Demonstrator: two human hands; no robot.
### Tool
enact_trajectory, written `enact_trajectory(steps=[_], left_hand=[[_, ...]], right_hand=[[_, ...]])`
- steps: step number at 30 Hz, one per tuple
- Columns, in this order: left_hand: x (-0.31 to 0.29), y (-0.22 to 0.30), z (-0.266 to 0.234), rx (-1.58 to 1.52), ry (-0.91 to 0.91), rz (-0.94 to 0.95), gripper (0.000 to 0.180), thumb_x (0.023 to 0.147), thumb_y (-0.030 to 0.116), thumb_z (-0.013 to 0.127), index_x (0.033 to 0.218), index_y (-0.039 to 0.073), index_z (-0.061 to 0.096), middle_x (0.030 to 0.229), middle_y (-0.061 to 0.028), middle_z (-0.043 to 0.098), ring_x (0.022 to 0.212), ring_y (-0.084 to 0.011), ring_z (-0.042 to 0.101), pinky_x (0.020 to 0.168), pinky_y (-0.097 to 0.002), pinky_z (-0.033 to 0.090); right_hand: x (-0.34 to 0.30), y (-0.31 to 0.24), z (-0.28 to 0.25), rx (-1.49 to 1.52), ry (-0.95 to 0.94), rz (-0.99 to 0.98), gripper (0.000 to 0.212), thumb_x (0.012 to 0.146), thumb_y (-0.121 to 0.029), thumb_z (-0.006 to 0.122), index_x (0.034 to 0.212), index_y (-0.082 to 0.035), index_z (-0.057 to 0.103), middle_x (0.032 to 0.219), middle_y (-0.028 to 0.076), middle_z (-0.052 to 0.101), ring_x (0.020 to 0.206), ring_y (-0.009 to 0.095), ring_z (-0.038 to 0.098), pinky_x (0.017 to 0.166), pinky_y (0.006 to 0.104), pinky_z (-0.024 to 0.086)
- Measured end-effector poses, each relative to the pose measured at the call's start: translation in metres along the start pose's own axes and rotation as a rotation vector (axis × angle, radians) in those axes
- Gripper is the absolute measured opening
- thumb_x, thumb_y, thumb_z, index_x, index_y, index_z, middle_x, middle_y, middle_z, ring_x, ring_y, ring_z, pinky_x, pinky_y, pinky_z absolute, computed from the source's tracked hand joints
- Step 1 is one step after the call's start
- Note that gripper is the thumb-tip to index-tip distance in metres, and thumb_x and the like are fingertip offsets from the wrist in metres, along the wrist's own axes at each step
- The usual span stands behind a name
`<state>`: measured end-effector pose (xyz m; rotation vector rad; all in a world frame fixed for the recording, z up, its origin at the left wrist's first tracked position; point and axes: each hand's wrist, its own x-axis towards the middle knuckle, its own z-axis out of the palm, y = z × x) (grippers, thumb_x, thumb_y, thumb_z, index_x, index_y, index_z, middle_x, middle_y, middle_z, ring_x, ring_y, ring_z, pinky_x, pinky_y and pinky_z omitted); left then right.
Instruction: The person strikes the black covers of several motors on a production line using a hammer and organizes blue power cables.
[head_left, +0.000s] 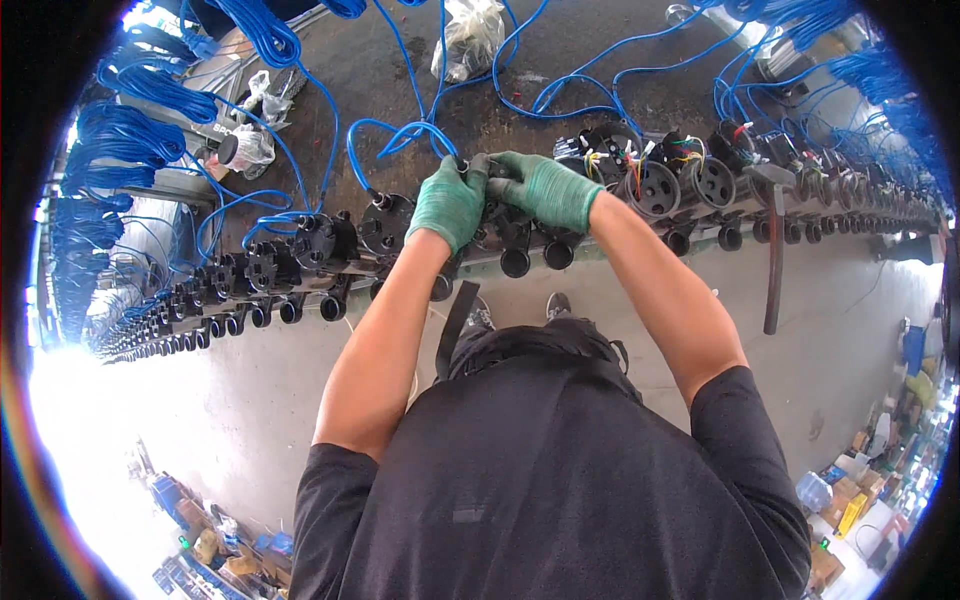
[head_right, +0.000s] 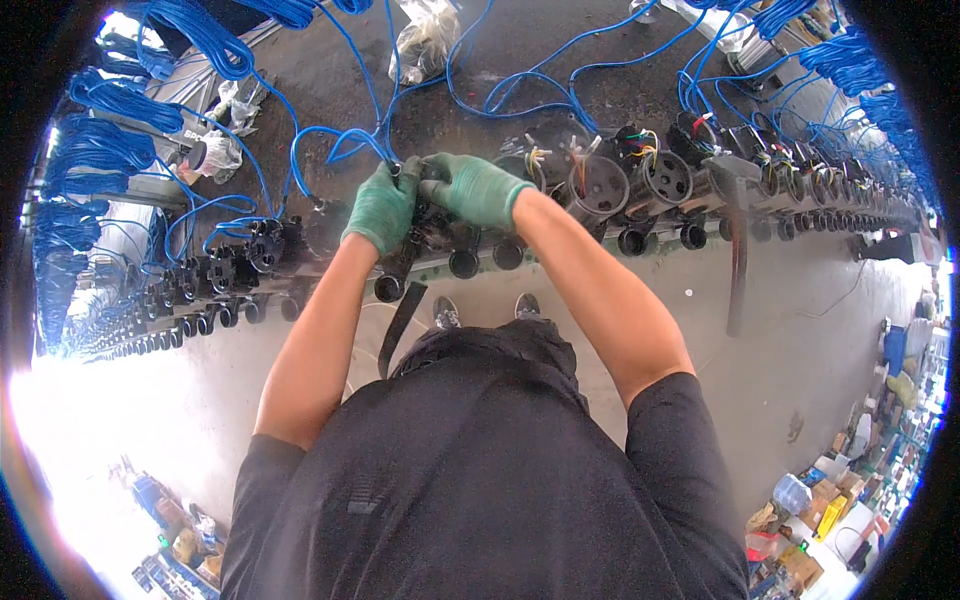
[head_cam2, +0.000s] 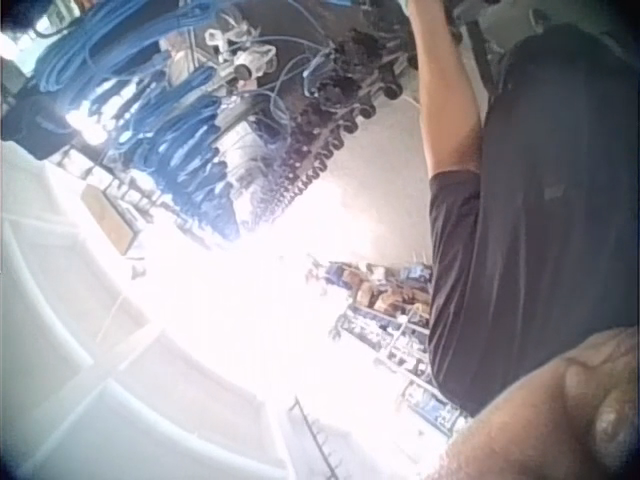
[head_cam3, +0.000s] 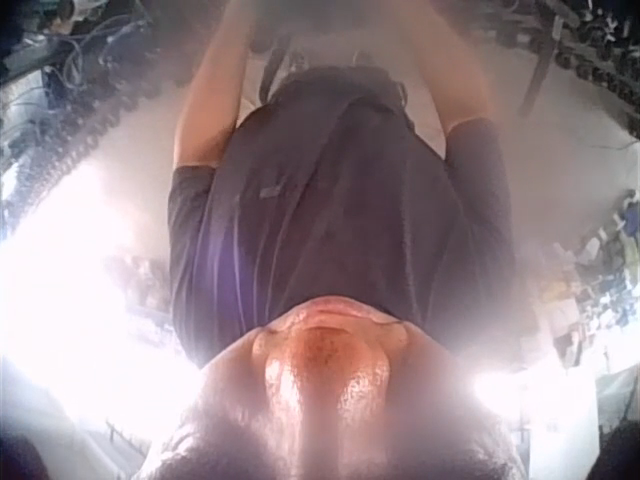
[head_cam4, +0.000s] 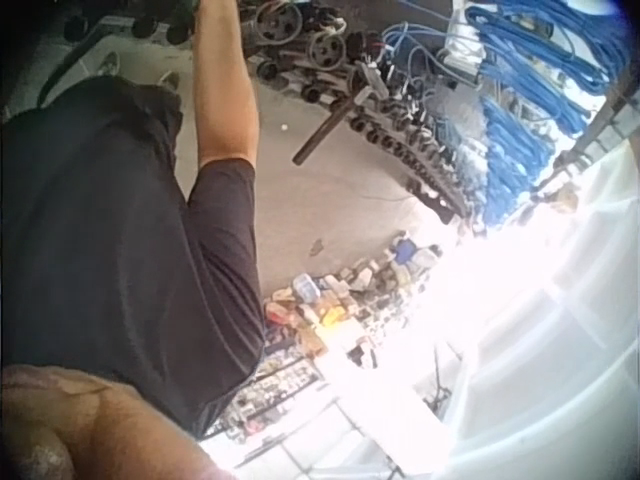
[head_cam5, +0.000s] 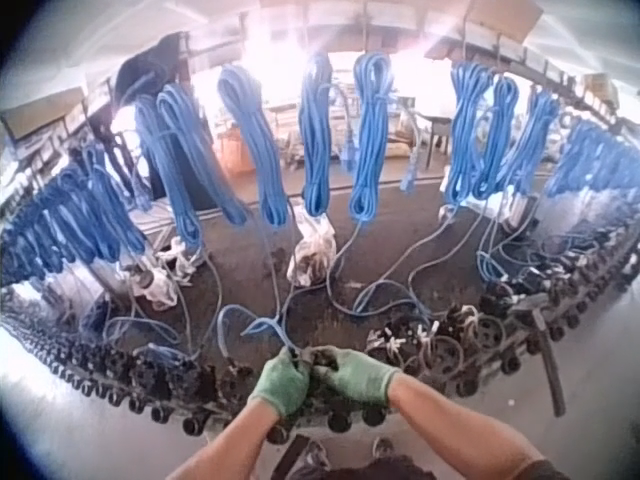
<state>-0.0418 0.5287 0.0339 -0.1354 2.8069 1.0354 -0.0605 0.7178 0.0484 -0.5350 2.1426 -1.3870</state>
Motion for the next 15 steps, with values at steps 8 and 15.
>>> enact_trajectory(steps=[8, 15], left_hand=[[-0.001, 0.011, -0.018, -0.008, -0.13, 0.134, 0.042, 0.107, 0.04, 0.056, 0.114, 0.0, 0.065, 0.098, -0.0273, 0.073, 0.096, -0.0467, 0.07, 0.083, -0.0499, 0.054], [0.002, 0.01, -0.016, -0.052, -0.163, 0.217, 0.032, 0.107, 0.033, 0.061, 0.116, 0.002, 0.065, 0.095, -0.0226, 0.074, 0.084, -0.0353, 0.072, 0.077, -0.0429, 0.055]], right_hand=[[-0.017, 0.01, 0.022, 0.17, 0.181, 0.055, 0.045, 0.099, -0.024, 0.067, 0.136, 0.001, 0.061, 0.119, 0.023, 0.073, 0.108, 0.031, 0.071, 0.096, 0.0406, 0.053], [-0.021, 0.005, 0.007, 0.045, 0.126, 0.059, 0.055, 0.092, -0.029, 0.075, 0.135, 0.003, 0.062, 0.118, 0.02, 0.074, 0.107, 0.028, 0.071, 0.096, 0.0387, 0.053]])
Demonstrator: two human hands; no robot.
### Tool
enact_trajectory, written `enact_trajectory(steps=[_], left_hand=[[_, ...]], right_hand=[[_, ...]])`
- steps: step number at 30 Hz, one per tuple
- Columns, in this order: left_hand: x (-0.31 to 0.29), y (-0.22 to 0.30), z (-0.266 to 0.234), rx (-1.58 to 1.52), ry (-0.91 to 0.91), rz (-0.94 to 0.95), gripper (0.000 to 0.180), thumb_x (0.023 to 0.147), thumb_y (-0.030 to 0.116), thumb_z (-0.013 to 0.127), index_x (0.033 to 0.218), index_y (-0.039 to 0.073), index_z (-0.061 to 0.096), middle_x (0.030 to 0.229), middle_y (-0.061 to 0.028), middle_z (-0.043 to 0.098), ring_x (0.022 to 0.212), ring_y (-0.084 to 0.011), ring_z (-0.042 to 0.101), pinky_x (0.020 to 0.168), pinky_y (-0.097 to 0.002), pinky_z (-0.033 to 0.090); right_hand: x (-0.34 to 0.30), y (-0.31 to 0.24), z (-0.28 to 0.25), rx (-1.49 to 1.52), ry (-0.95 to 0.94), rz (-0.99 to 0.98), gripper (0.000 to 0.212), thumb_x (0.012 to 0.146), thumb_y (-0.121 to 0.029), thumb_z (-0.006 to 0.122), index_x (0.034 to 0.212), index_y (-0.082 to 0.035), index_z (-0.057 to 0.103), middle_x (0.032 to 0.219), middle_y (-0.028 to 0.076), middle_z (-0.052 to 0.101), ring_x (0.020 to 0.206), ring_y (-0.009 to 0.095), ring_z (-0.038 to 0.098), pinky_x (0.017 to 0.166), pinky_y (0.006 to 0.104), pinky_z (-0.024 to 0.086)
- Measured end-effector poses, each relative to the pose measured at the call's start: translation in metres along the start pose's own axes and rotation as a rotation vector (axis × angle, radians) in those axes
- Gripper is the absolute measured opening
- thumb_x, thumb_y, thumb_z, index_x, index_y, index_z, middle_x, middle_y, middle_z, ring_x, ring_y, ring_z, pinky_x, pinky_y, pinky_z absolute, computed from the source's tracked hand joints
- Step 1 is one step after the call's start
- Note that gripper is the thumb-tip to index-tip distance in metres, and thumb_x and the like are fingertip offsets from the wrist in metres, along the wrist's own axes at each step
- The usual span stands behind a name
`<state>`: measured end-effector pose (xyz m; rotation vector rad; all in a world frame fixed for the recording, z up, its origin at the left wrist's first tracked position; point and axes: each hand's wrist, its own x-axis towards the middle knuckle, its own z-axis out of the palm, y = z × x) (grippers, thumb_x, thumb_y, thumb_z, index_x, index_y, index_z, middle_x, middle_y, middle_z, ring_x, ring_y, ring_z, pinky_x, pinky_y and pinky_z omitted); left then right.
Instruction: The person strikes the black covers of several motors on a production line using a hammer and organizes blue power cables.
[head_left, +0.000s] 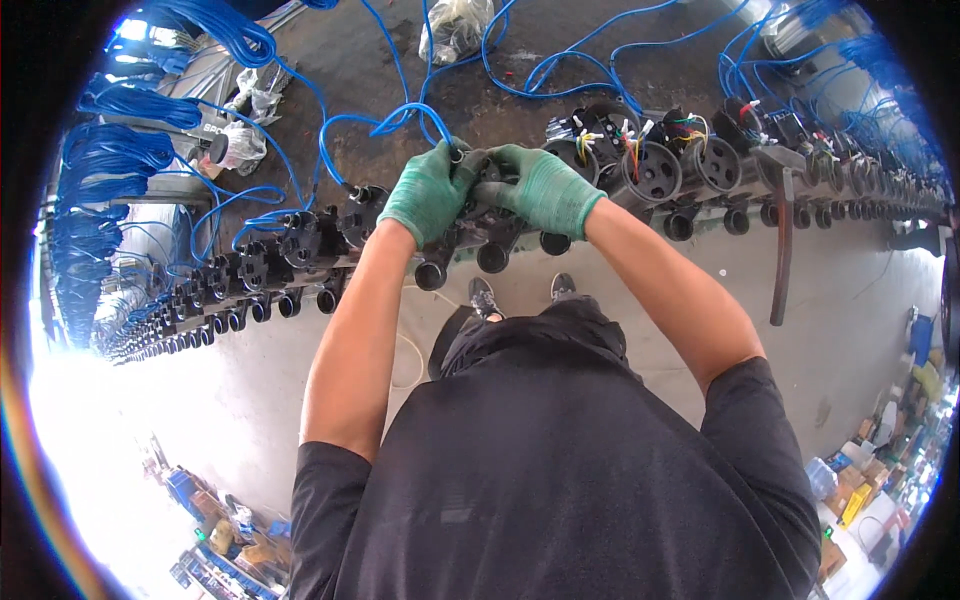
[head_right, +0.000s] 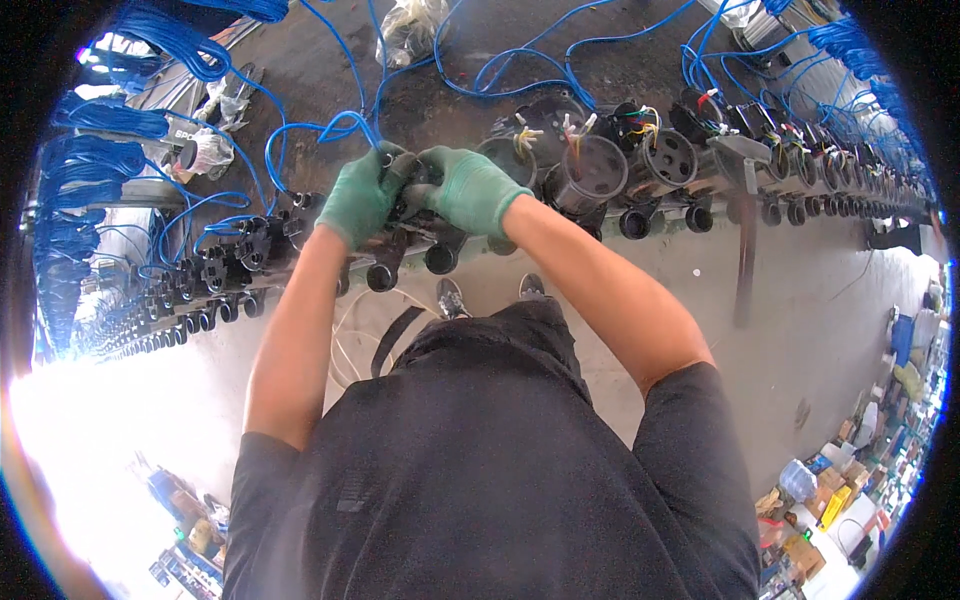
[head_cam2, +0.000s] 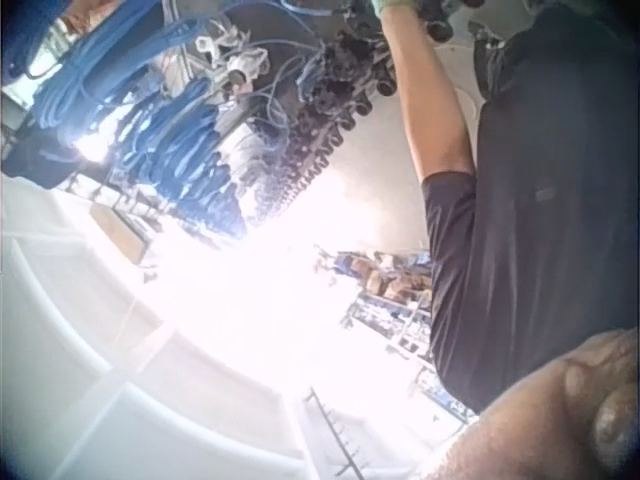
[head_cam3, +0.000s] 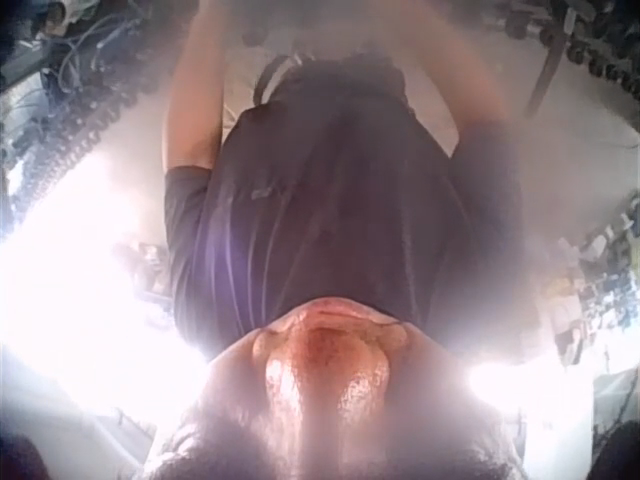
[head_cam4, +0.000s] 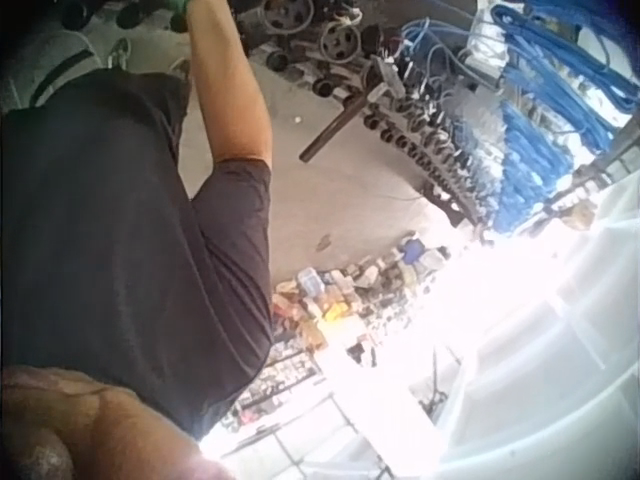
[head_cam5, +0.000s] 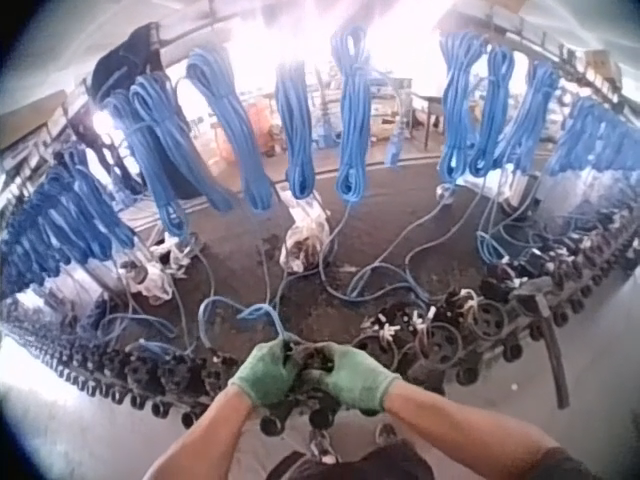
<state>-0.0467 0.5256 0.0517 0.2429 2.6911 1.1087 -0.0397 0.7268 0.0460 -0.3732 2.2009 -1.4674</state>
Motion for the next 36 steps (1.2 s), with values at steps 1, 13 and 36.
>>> enact_trajectory(steps=[1, 13, 36], left_hand=[[0.0, 0.001, 0.001, -0.035, -0.003, -0.034, 0.033, 0.107, 0.033, 0.061, 0.116, 0.002, 0.065, 0.095, -0.0215, 0.074, 0.082, -0.0332, 0.071, 0.077, -0.0423, 0.055], [0.01, -0.005, -0.003, -0.163, -0.158, -0.157, 0.024, 0.109, 0.028, 0.058, 0.119, 0.006, 0.062, 0.098, -0.0097, 0.07, 0.087, -0.0174, 0.062, 0.083, -0.0373, 0.053], [0.019, -0.018, -0.011, -0.127, -0.286, -0.201, 0.031, 0.109, 0.039, 0.057, 0.118, 0.009, 0.059, 0.097, -0.0053, 0.065, 0.09, -0.0151, 0.056, 0.087, -0.0338, 0.049]], right_hand=[[0.001, -0.005, -0.006, -0.049, -0.026, 0.015, 0.056, 0.093, -0.029, 0.075, 0.137, 0.003, 0.061, 0.118, 0.018, 0.074, 0.106, 0.023, 0.07, 0.096, 0.036, 0.054], [0.004, -0.002, -0.006, -0.079, -0.008, 0.028, 0.058, 0.09, -0.035, 0.078, 0.129, 0.006, 0.064, 0.121, 0.026, 0.071, 0.115, 0.038, 0.068, 0.101, 0.0433, 0.051], [-0.046, 0.005, -0.045, -0.06, 0.284, -0.215, 0.054, 0.098, -0.035, 0.069, 0.142, -0.005, 0.059, 0.128, 0.022, 0.071, 0.117, 0.034, 0.069, 0.1, 0.0456, 0.053]])
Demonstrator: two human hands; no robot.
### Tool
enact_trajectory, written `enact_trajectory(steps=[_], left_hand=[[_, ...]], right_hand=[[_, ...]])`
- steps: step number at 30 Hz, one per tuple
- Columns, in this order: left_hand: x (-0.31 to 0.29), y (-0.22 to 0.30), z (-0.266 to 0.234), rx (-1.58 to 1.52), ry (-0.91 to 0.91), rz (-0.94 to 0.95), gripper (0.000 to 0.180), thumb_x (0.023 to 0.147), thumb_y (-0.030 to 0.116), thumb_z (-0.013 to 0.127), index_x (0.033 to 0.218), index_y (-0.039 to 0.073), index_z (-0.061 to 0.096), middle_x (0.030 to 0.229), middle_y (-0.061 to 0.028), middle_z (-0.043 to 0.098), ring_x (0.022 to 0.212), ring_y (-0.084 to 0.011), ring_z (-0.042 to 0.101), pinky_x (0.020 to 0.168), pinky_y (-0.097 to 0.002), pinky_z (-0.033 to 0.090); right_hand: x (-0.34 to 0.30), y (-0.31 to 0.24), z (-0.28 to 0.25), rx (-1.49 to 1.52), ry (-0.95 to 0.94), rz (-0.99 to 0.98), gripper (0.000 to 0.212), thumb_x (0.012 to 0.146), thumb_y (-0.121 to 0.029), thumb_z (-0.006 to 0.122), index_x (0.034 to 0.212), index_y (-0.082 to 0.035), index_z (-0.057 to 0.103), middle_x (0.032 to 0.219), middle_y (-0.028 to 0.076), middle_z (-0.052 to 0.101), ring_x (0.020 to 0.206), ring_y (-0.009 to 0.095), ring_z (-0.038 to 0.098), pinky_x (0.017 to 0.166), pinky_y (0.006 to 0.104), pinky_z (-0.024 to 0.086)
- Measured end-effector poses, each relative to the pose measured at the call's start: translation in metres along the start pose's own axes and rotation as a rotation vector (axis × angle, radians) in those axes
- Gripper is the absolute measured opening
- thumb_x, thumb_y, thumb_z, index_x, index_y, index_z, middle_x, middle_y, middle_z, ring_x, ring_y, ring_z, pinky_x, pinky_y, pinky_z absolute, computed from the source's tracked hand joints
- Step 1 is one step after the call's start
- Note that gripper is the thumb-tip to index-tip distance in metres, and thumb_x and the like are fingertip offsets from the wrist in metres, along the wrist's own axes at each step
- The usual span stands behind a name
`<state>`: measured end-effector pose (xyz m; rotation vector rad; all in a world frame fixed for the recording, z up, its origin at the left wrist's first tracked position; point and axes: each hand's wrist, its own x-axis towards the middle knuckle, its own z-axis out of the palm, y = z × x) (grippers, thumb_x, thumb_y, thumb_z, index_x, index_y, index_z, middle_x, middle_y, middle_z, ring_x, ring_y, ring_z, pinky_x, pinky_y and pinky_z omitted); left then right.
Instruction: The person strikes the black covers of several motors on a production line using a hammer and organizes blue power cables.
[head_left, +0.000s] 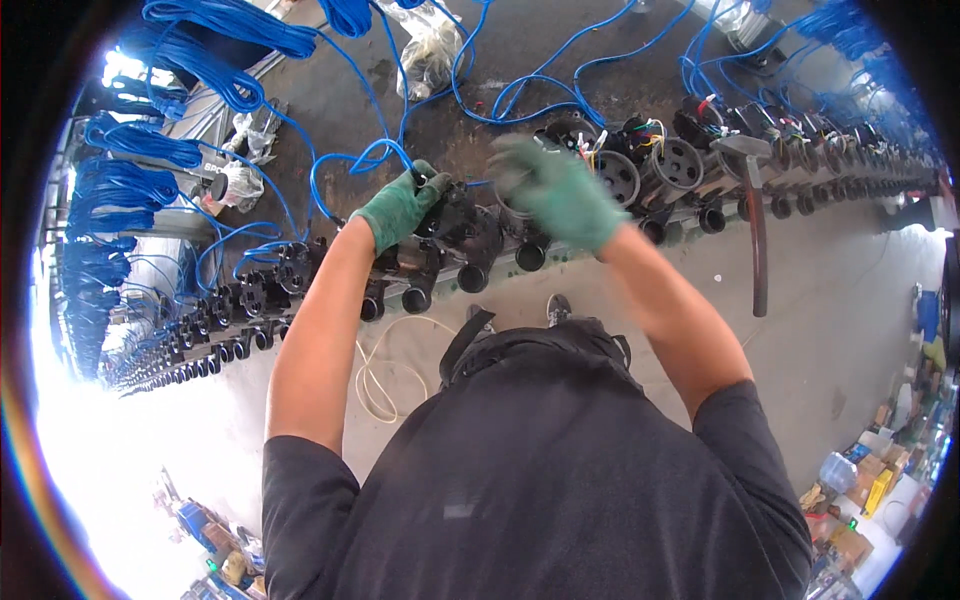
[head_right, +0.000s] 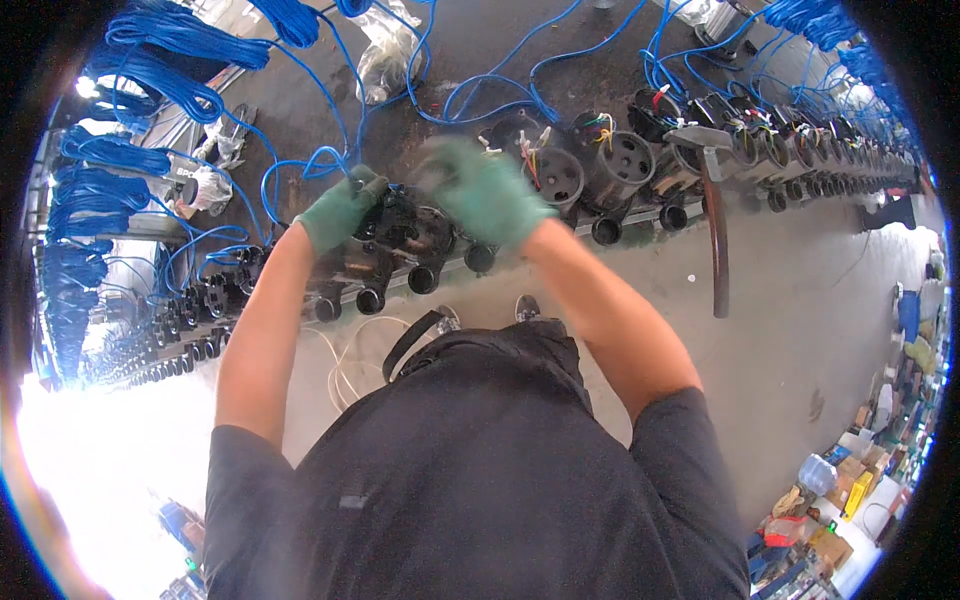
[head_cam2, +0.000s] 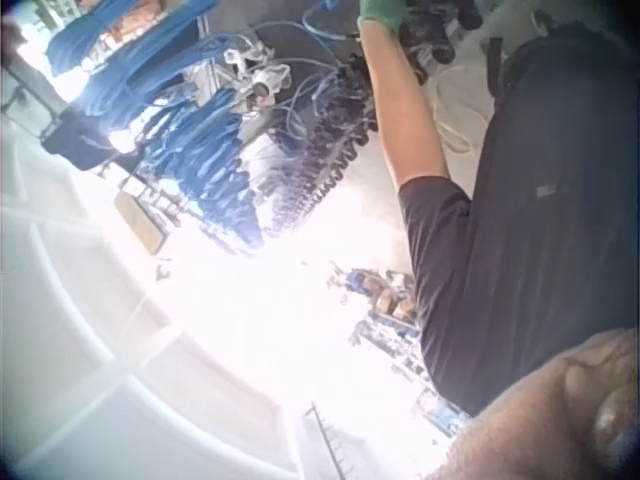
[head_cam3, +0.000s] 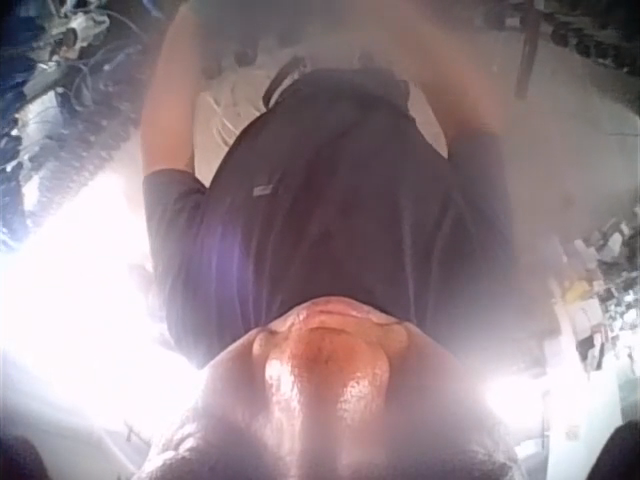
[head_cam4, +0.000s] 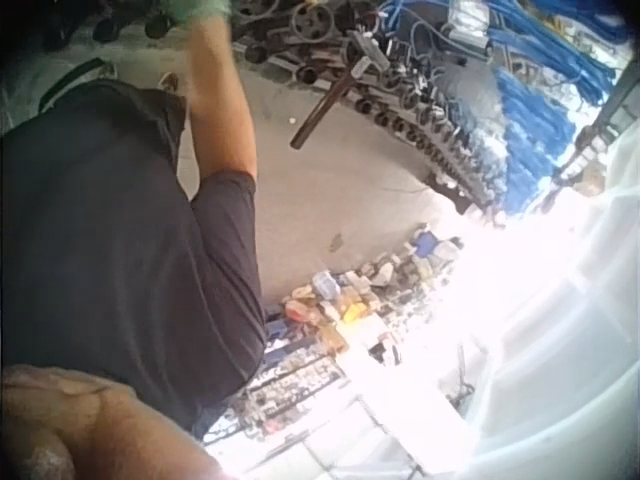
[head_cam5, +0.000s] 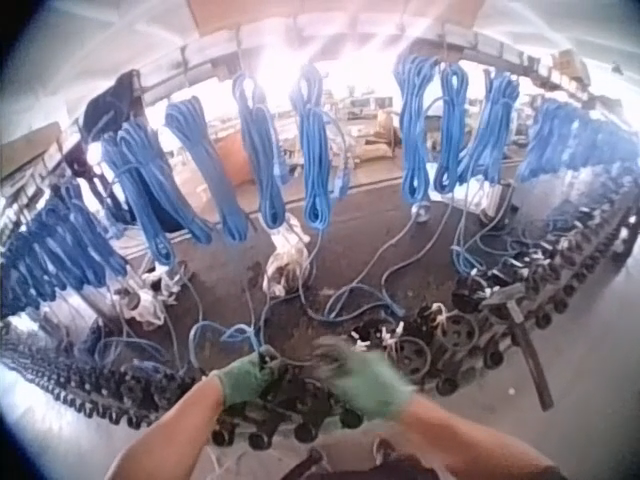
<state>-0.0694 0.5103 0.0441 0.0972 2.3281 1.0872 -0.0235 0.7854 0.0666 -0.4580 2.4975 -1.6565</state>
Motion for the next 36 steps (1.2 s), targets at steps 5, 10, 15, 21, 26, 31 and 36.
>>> enact_trajectory(steps=[5, 10, 15, 21, 26, 31, 36], left_hand=[[-0.009, 0.036, 0.002, -0.011, -0.038, -0.052, 0.032, 0.109, 0.037, 0.056, 0.122, 0.008, 0.06, 0.102, -0.0048, 0.063, 0.095, -0.0142, 0.056, 0.09, -0.032, 0.049], [-0.005, 0.018, 0.002, -0.035, -0.023, -0.051, 0.031, 0.109, 0.036, 0.057, 0.124, 0.009, 0.062, 0.101, -0.0036, 0.064, 0.091, -0.0133, 0.056, 0.086, -0.0314, 0.049], [-0.004, 0.023, 0.002, -0.049, -0.002, -0.042, 0.026, 0.108, 0.034, 0.06, 0.119, 0.011, 0.063, 0.092, 0.0002, 0.063, 0.08, -0.0093, 0.054, 0.074, -0.0283, 0.049], [0.005, 0.0, 0.0, -0.076, -0.048, 0.019, 0.025, 0.109, 0.034, 0.059, 0.118, 0.011, 0.063, 0.088, 0.0018, 0.062, 0.075, -0.0089, 0.052, 0.069, -0.0282, 0.047], [-0.002, 0.024, -0.001, -0.029, -0.05, -0.074, 0.027, 0.111, 0.032, 0.054, 0.125, 0.009, 0.062, 0.1, 0.0006, 0.064, 0.093, -0.0098, 0.055, 0.086, -0.029, 0.049], [-0.005, 0.028, 0.0, -0.051, -0.067, -0.093, 0.028, 0.111, 0.033, 0.055, 0.124, 0.009, 0.062, 0.098, 0.0021, 0.061, 0.091, -0.0098, 0.052, 0.086, -0.0279, 0.047], [-0.004, 0.022, 0.0, -0.035, -0.053, -0.05, 0.028, 0.111, 0.033, 0.056, 0.123, 0.009, 0.062, 0.096, 0.0018, 0.059, 0.09, -0.0104, 0.051, 0.086, -0.0289, 0.047]], right_hand=[[-0.096, 0.041, -0.169, -0.464, 0.831, 0.189, 0.036, 0.1, -0.027, 0.068, 0.131, -0.009, 0.064, 0.121, 0.014, 0.072, 0.108, 0.026, 0.07, 0.095, 0.0386, 0.054], [-0.173, 0.129, -0.221, -0.708, 0.685, 0.64, 0.065, 0.094, -0.03, 0.075, 0.146, 0.0, 0.048, 0.131, 0.026, 0.066, 0.124, 0.04, 0.063, 0.105, 0.0487, 0.049], [-0.182, 0.156, -0.236, -0.722, 0.53, 0.81, 0.061, 0.094, -0.027, 0.075, 0.145, -0.005, 0.05, 0.12, 0.022, 0.07, 0.101, 0.033, 0.07, 0.09, 0.0398, 0.054], [-0.182, 0.086, -0.152, -0.01, 0.701, 0.389, 0.045, 0.097, -0.016, 0.071, 0.138, -0.007, 0.055, 0.104, 0.005, 0.068, 0.074, 0.015, 0.061, 0.064, 0.0355, 0.052], [-0.155, 0.012, -0.062, 0.067, 0.24, 0.342, 0.039, 0.087, -0.001, 0.06, 0.126, -0.003, 0.056, 0.093, 0.003, 0.059, 0.082, 0.014, 0.054, 0.071, 0.0317, 0.05], [-0.134, 0.022, -0.023, 0.585, -0.026, 0.391, 0.024, 0.093, -0.014, 0.063, 0.114, -0.002, 0.06, 0.085, 0.0, 0.059, 0.065, 0.008, 0.053, 0.056, 0.0252, 0.045], [-0.111, 0.034, 0.019, 0.458, 0.086, 0.495, 0.02, 0.097, -0.018, 0.064, 0.108, -0.002, 0.06, 0.077, 0.001, 0.058, 0.059, 0.008, 0.052, 0.052, 0.0275, 0.045]])
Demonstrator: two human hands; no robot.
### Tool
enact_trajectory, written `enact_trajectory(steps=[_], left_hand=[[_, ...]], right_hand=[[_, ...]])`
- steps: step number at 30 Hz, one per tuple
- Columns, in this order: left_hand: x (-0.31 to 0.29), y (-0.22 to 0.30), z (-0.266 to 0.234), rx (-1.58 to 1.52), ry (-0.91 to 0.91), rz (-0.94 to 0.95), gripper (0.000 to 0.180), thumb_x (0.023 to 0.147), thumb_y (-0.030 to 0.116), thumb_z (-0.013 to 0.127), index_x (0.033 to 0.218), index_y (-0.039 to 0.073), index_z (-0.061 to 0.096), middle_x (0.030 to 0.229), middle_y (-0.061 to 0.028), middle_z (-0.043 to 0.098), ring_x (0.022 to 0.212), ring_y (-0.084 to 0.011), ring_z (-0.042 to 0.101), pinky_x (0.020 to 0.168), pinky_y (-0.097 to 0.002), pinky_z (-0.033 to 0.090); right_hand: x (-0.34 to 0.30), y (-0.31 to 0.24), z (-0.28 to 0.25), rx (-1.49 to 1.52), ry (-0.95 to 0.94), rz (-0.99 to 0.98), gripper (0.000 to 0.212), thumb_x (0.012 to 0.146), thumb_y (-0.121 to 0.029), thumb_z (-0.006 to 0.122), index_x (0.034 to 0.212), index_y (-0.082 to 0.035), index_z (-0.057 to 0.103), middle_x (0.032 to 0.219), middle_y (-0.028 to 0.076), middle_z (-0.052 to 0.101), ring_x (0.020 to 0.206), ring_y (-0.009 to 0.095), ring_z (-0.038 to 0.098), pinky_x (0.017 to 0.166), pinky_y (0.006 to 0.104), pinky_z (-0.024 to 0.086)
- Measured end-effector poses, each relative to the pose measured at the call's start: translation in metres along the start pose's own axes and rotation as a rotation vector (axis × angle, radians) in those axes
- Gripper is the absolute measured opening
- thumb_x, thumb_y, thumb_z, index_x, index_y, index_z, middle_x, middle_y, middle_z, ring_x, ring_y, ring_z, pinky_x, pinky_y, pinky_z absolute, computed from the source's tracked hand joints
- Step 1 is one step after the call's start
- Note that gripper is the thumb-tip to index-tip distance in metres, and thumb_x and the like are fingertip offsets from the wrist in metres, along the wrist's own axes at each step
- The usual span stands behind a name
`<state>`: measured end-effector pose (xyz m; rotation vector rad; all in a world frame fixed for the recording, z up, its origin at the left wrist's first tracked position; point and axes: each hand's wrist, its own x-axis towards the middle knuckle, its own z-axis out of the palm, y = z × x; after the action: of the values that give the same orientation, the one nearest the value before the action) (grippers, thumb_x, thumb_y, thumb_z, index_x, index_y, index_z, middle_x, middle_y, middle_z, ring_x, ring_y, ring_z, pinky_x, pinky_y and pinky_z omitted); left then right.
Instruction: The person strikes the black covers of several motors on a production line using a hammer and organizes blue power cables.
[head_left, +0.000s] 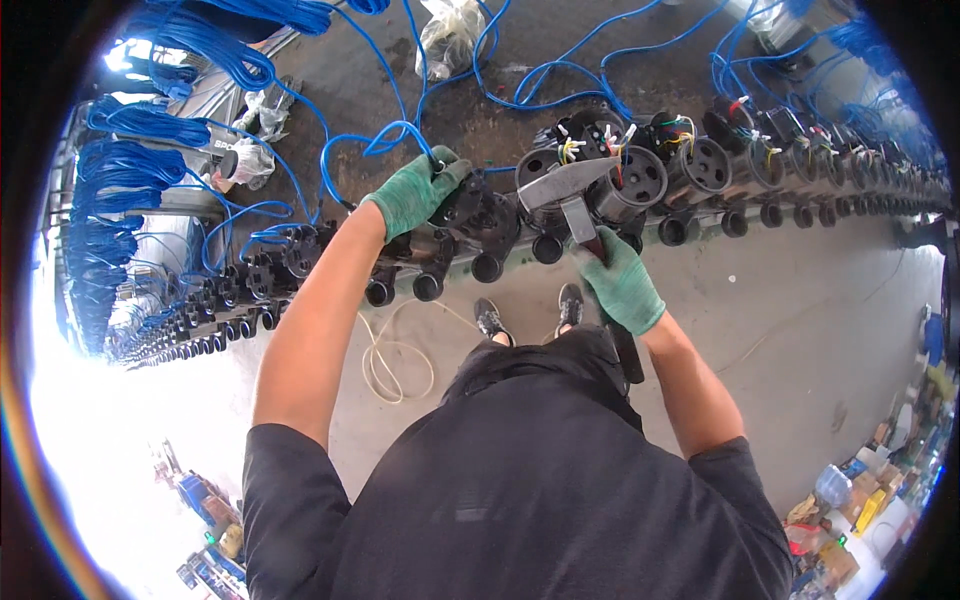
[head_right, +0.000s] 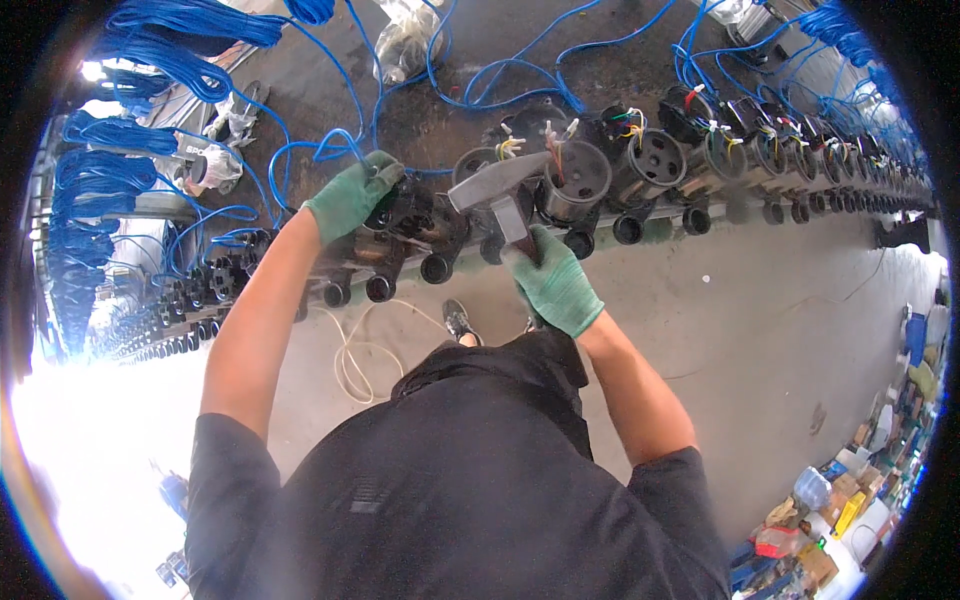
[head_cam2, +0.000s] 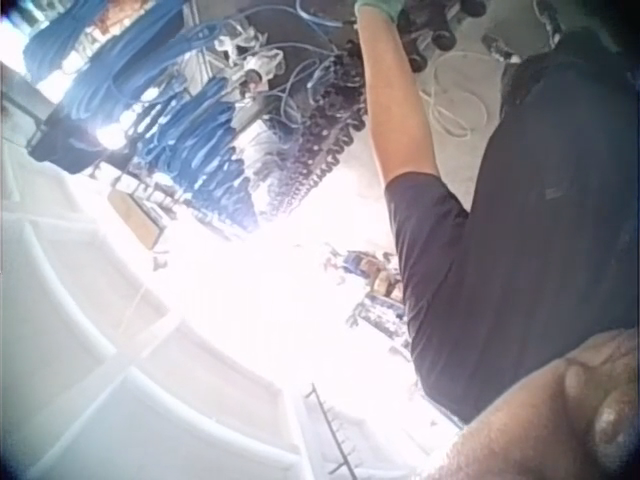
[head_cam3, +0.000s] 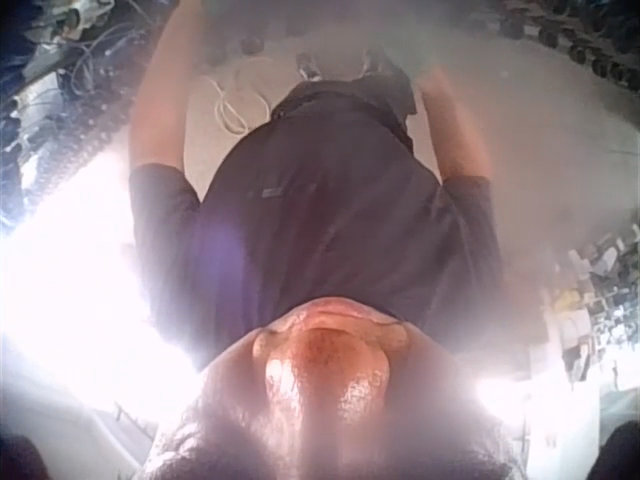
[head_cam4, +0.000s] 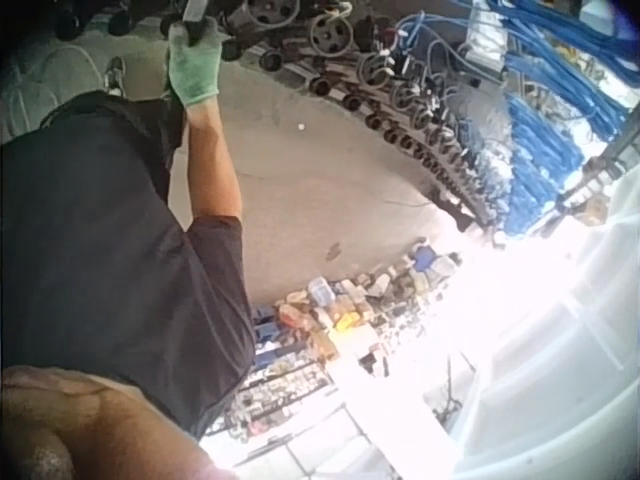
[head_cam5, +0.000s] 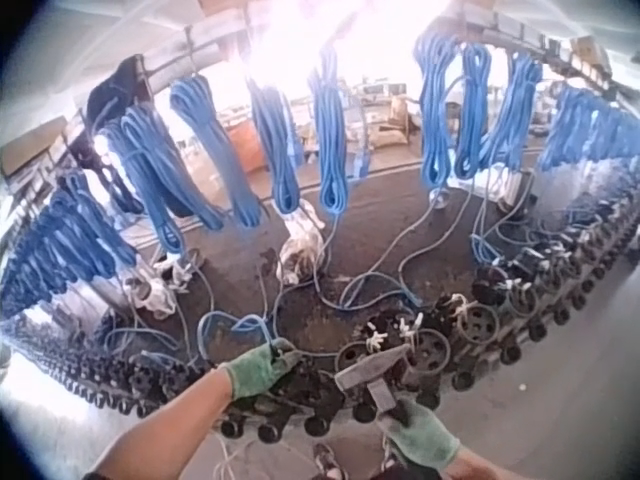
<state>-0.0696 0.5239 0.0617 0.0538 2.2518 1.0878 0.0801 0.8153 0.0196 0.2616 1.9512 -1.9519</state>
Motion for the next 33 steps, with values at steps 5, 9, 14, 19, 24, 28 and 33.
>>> enact_trajectory(steps=[5, 9, 14, 19, 24, 28, 33], left_hand=[[-0.003, 0.0, 0.003, 0.086, 0.057, 0.061, 0.025, 0.11, 0.031, 0.057, 0.119, 0.008, 0.062, 0.094, 0.0001, 0.058, 0.089, -0.0107, 0.05, 0.085, -0.0302, 0.047], [-0.003, 0.006, 0.003, 0.038, 0.037, 0.019, 0.025, 0.11, 0.032, 0.058, 0.116, 0.008, 0.062, 0.094, -0.0007, 0.059, 0.09, -0.0109, 0.052, 0.086, -0.0306, 0.047], [-0.003, 0.009, 0.004, 0.049, 0.043, 0.01, 0.026, 0.109, 0.032, 0.058, 0.118, 0.009, 0.063, 0.098, -0.0014, 0.062, 0.092, -0.0107, 0.054, 0.087, -0.0297, 0.048], [-0.002, 0.002, 0.005, -0.026, 0.024, -0.026, 0.026, 0.109, 0.031, 0.057, 0.118, 0.008, 0.063, 0.099, -0.002, 0.063, 0.093, -0.0114, 0.055, 0.088, -0.0302, 0.048], [0.002, -0.004, 0.004, 0.015, 0.042, 0.038, 0.027, 0.109, 0.033, 0.059, 0.118, 0.008, 0.063, 0.1, -0.0024, 0.063, 0.093, -0.012, 0.055, 0.089, -0.0305, 0.048], [0.002, -0.002, 0.005, 0.073, 0.05, 0.033, 0.027, 0.109, 0.033, 0.059, 0.119, 0.008, 0.063, 0.099, -0.0023, 0.063, 0.093, -0.012, 0.054, 0.088, -0.0305, 0.048], [0.003, -0.004, 0.003, 0.074, 0.038, 0.037, 0.027, 0.11, 0.033, 0.058, 0.119, 0.008, 0.062, 0.098, -0.0017, 0.063, 0.092, -0.0114, 0.054, 0.087, -0.0302, 0.048]], right_hand=[[0.01, 0.016, 0.016, -0.07, -0.161, 0.025, 0.025, 0.099, -0.022, 0.064, 0.116, -0.004, 0.059, 0.074, 0.001, 0.058, 0.057, 0.01, 0.053, 0.051, 0.0294, 0.046], [0.004, 0.003, 0.01, -0.015, -0.075, 0.068, 0.026, 0.099, -0.022, 0.065, 0.118, -0.004, 0.06, 0.078, 0.001, 0.059, 0.06, 0.01, 0.054, 0.054, 0.0286, 0.046], [0.01, 0.038, 0.013, -0.14, -0.117, -0.102, 0.025, 0.098, -0.02, 0.068, 0.116, -0.004, 0.059, 0.084, 0.001, 0.06, 0.062, 0.008, 0.052, 0.055, 0.0276, 0.046], [0.001, 0.007, 0.007, -0.02, -0.057, 0.008, 0.021, 0.099, -0.02, 0.068, 0.11, -0.005, 0.06, 0.074, 0.0, 0.057, 0.055, 0.009, 0.05, 0.049, 0.0286, 0.043], [0.001, -0.005, -0.002, -0.05, -0.053, 0.034, 0.019, 0.1, -0.018, 0.067, 0.112, -0.005, 0.061, 0.07, 0.0, 0.056, 0.055, 0.01, 0.05, 0.051, 0.0301, 0.044], [-0.001, 0.011, 0.004, -0.061, -0.032, -0.069, 0.019, 0.099, -0.017, 0.068, 0.112, -0.004, 0.061, 0.08, 0.001, 0.06, 0.067, 0.011, 0.054, 0.061, 0.0298, 0.047], [-0.002, 0.008, 0.011, -0.069, -0.121, 0.039, 0.017, 0.098, -0.015, 0.069, 0.11, -0.005, 0.062, 0.088, 0.001, 0.062, 0.071, 0.009, 0.054, 0.063, 0.0298, 0.047]])
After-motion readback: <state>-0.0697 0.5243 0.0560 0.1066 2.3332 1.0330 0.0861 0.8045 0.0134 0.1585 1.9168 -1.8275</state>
